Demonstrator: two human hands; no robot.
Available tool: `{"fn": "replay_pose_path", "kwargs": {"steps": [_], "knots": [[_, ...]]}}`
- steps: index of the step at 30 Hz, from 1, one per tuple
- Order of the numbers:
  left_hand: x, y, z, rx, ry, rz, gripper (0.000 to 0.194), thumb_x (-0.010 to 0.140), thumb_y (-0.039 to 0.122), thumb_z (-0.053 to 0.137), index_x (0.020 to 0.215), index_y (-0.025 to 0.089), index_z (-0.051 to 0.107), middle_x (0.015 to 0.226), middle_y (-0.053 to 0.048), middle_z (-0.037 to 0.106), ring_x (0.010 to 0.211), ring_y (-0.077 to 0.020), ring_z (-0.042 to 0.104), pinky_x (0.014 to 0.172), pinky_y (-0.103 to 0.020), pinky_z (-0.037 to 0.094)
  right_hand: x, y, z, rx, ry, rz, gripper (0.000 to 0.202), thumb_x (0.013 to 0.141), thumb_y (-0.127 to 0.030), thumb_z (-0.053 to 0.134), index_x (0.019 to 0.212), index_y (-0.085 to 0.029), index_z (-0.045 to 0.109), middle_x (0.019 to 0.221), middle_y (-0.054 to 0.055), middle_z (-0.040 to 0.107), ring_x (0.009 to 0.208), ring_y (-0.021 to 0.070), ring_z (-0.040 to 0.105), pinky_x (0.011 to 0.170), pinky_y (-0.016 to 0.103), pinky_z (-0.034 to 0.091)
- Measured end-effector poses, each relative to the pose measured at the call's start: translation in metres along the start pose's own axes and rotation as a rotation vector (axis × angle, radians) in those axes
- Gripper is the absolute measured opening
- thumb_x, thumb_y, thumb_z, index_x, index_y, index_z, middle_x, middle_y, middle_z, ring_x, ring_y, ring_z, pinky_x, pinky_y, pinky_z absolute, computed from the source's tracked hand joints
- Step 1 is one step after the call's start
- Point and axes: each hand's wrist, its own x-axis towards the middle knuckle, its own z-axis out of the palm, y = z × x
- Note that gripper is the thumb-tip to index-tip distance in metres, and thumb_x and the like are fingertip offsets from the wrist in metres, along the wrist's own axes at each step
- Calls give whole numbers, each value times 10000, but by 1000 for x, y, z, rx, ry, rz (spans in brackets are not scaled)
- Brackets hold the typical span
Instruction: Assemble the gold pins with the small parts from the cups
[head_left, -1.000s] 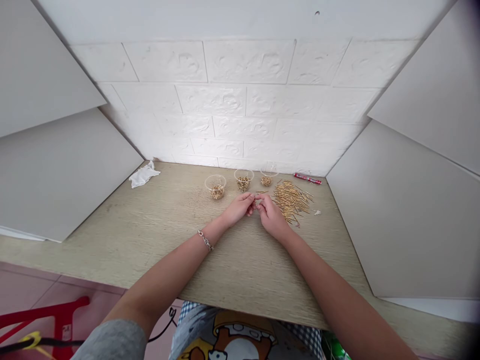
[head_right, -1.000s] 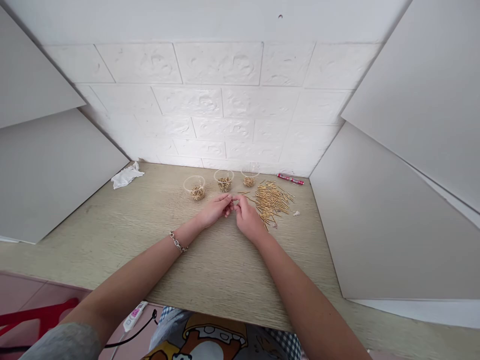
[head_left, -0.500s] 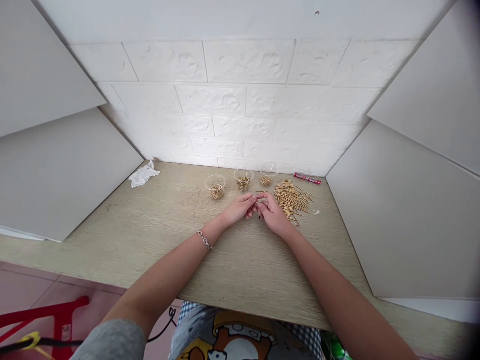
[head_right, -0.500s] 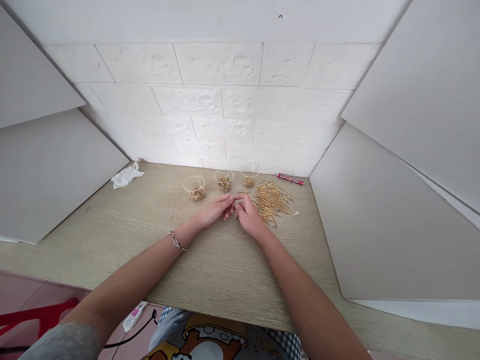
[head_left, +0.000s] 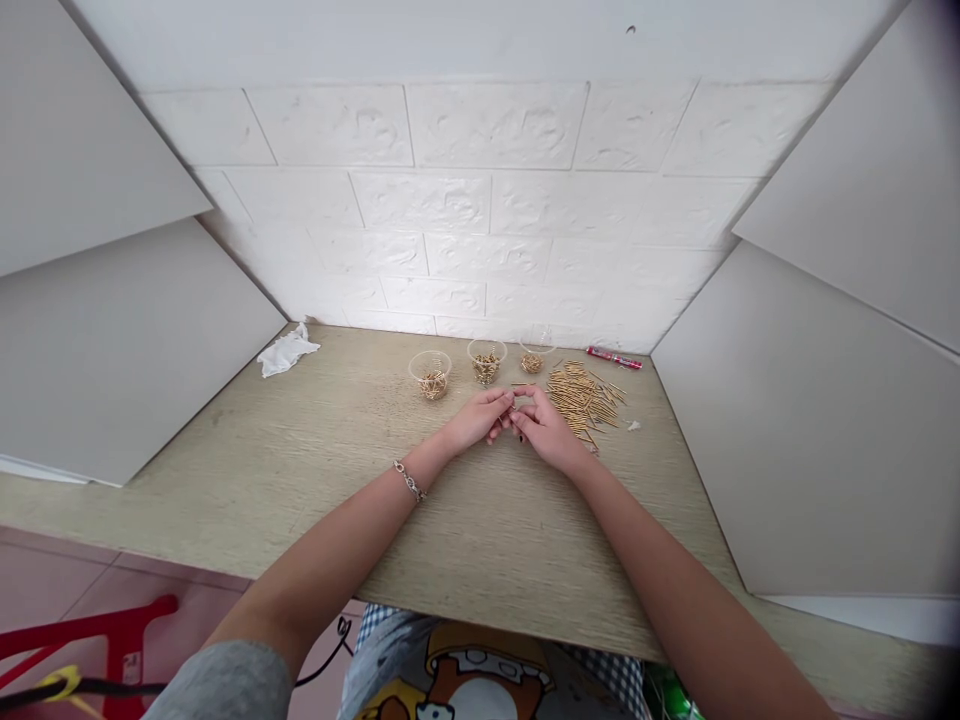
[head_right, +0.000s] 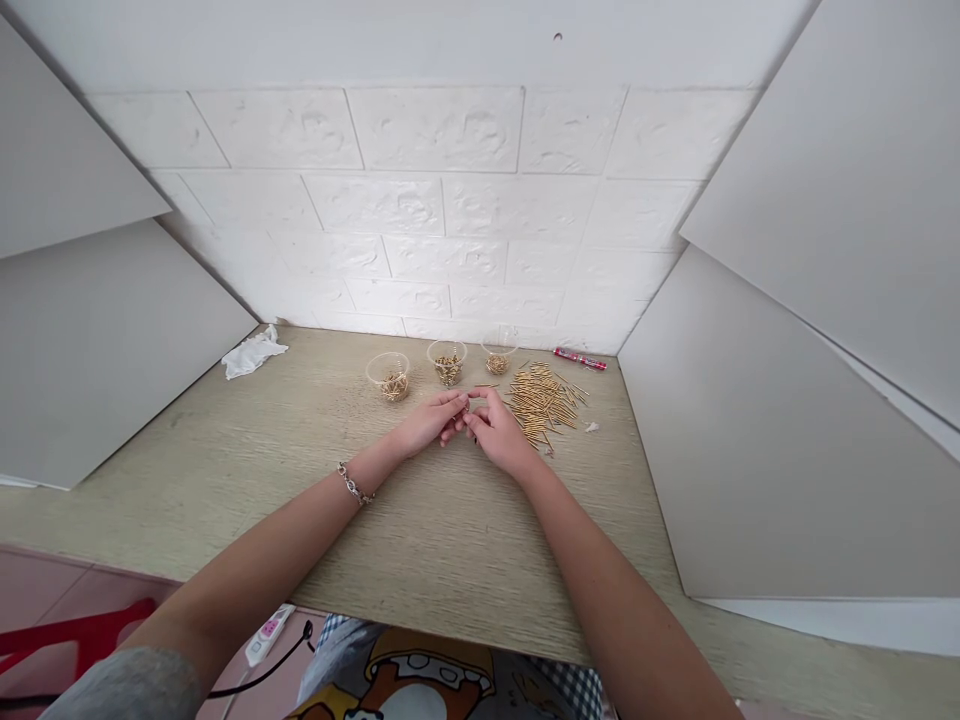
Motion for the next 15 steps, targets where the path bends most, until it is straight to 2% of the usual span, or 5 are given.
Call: {"fn": "replay_pose_path", "kwargs": {"steps": [5,8,15], "knots": [[3,-3,-1,-33,13,9,279,853,361,459,685,140,483,527,49,475,355,-27,373,357,-174,299,2,5,1,-7,31,3,257,774,-319,487,993,-205,419,592,-58,514,530,113,472,510,242,370],[5,-5,-2,-89,18,26,262,837,363,482,701,140,496,535,51,476,386,-32,397,384,-173,316,5,11,2,-56,92,6,247,764,-343,509,960,-202,453,605,-44,532,526,118,494,517,255,402],[4,-6,-2,-161,5,58,283,808,383,511,656,147,472,526,56,457,417,-37,398,423,-171,335,6,13,2,-212,154,28,181,774,-378,490,769,-199,521,628,-10,566,528,126,508,520,264,427]]}}
